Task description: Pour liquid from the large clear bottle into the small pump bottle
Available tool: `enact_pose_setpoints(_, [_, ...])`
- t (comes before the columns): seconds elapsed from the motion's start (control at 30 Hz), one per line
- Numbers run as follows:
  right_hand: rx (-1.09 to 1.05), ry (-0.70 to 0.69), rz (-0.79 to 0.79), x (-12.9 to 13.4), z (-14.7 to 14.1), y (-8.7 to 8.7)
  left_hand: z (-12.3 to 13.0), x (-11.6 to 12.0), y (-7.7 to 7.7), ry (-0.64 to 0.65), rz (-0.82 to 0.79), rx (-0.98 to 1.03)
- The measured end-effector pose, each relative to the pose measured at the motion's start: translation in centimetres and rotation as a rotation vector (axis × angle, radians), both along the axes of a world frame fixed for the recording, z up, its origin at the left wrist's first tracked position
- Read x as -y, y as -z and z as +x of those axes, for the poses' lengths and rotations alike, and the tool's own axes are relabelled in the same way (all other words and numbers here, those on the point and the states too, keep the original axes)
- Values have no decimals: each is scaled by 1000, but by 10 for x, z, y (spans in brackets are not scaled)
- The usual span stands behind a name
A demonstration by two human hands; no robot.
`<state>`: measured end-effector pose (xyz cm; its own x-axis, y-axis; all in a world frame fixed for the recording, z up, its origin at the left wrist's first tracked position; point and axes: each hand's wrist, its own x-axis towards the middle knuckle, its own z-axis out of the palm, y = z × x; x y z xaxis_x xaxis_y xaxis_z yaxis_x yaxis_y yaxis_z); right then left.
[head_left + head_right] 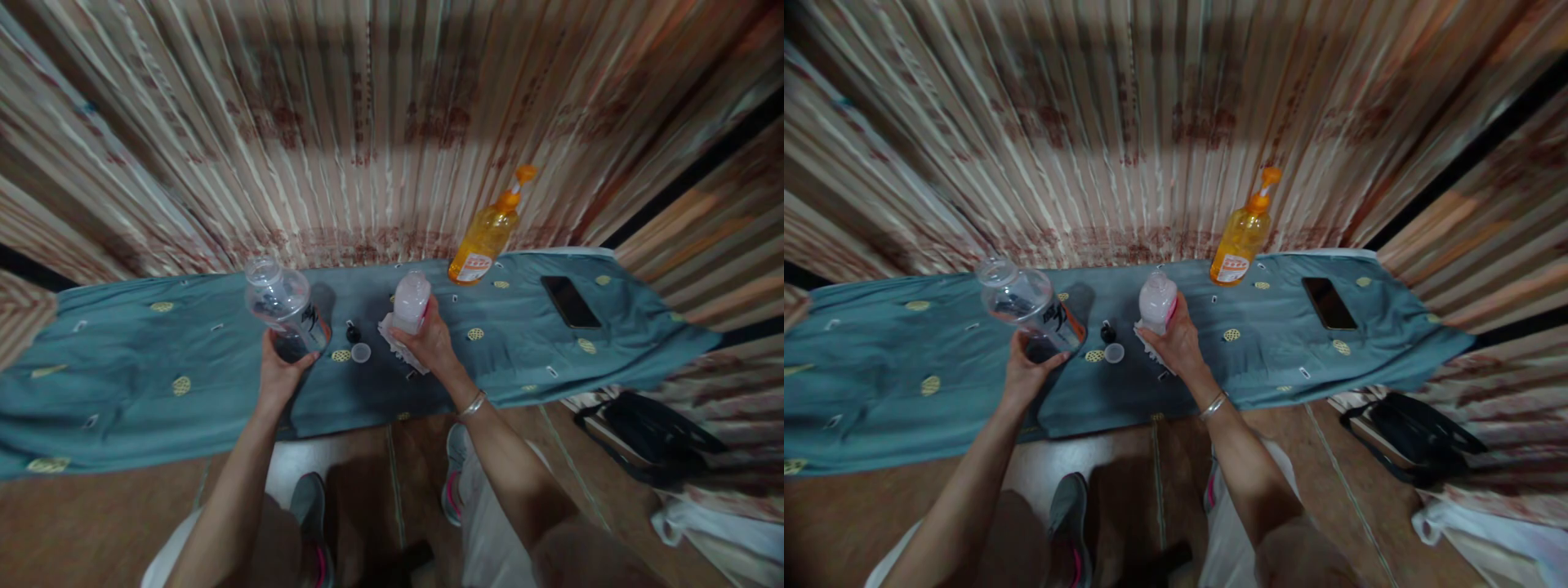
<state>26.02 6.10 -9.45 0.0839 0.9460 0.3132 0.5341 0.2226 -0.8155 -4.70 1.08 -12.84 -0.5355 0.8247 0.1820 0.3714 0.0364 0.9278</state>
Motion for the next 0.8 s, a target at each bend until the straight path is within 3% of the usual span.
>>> enact_pose_setpoints(0.17, [7, -57, -12, -3, 5, 4, -9, 25, -4, -78, -44, 56])
enact_pose_setpoints(0.3, [50, -130, 12, -1, 17, 9, -9, 61, -16, -86, -27, 72])
enact_pose_setpoints(0.47, [153, -249, -27, 5, 43, 12, 34, 96, -38, 30, 39, 47])
enact_pose_setpoints(0.57, [312, -259, -114, 4, 56, 10, 76, 80, -41, 173, 52, 43])
enact_pose_setpoints(0.8, [459, -93, -137, -9, 56, 9, 156, -12, -21, 296, 24, 87])
